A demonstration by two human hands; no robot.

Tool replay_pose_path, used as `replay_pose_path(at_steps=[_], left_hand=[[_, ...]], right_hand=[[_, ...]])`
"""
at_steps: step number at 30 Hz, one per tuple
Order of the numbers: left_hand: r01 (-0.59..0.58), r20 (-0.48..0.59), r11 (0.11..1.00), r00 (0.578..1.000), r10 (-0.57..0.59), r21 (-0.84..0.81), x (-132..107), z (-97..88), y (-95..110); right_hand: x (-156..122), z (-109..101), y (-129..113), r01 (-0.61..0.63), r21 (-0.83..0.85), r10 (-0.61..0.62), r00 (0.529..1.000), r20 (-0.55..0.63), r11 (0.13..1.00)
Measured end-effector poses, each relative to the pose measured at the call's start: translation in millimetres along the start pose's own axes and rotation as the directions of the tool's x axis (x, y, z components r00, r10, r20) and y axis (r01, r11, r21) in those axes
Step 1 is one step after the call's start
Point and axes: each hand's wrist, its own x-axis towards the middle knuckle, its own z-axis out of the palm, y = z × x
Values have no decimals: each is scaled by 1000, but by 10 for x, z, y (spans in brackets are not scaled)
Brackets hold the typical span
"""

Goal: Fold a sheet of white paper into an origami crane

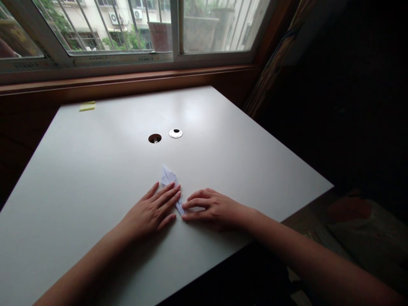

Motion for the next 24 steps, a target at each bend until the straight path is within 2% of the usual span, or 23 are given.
replay_pose_path(at_steps=[10,18,24], left_hand=[[8,11,1000,1000,-8,5,-17,20,-19],[44,-45,999,998,-43,20,10,15,57],[186,-80,980,980,-181,66,21,5,210]], right_hand=[[-21,-7,-54,-45,29,43,996,80,999],[-20,28,-67,-74,0,74,997,-12,997],[-2,45,-74,-100,-45,95,990,-102,994]])
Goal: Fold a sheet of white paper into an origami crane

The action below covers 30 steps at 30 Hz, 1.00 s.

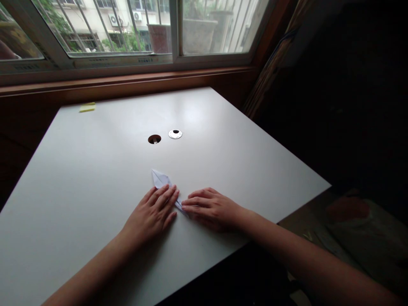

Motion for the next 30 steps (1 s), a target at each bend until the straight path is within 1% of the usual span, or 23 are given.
replay_pose_path(at_steps=[3,8,12,19,25,30], left_hand=[[40,2,999,999,-40,14,-5,-13,51],[42,3,999,999,-42,9,-6,-21,63],[48,-5,999,999,-48,-7,6,-8,-14],[48,25,999,999,-48,-26,13,52,-191],[66,69,998,995,-66,3,-3,72,-201],[80,61,997,995,-80,-12,8,39,-190]], right_hand=[[15,17,-20,-15,-33,15,1000,-19,999],[30,75,-59,-37,-72,35,999,-35,997],[27,94,-63,-35,-74,34,999,-27,997],[18,52,-49,-17,-46,17,1000,10,999],[7,17,-29,12,-38,-12,1000,9,999],[-6,24,-15,34,-35,-34,999,-3,999]])
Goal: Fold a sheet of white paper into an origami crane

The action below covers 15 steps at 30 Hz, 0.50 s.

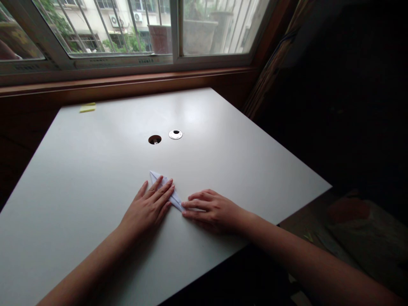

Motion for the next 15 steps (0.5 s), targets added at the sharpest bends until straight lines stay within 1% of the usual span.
replay_pose_path(at_steps=[3,8,12,15], left_hand=[[-6,-33,1000,999,5,-13,6,-14,-11],[-31,-125,997,992,22,-68,12,0,-58],[-15,-115,996,993,4,-88,2,19,-75],[-3,-106,996,994,-7,-92,-8,22,-72]], right_hand=[[-15,11,16,15,-11,-15,1000,-8,1000],[-28,8,58,54,-56,-55,998,-20,997],[4,-29,63,68,-111,-73,997,-34,991],[61,-31,33,54,-126,-59,997,-41,991]])
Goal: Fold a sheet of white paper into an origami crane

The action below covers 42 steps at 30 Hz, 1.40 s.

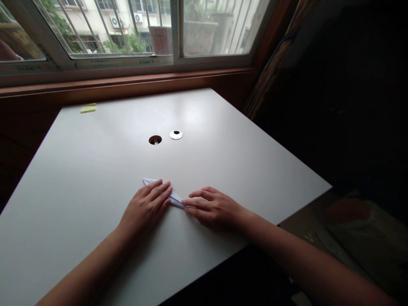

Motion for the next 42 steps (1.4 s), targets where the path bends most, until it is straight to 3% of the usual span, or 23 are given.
replay_pose_path(at_steps=[13,25,33,42], left_hand=[[31,-46,984,998,-40,-176,29,-5,-75],[195,-39,885,972,-233,-424,42,-68,-111],[168,-42,891,978,-204,-423,42,-97,-116],[232,-7,902,968,-252,-364,43,-87,-163]], right_hand=[[200,166,-166,-138,3,137,990,10,990],[137,190,-19,-174,66,176,984,-12,982],[75,175,81,-167,87,169,985,-14,982],[68,210,75,-160,84,164,986,-37,984]])
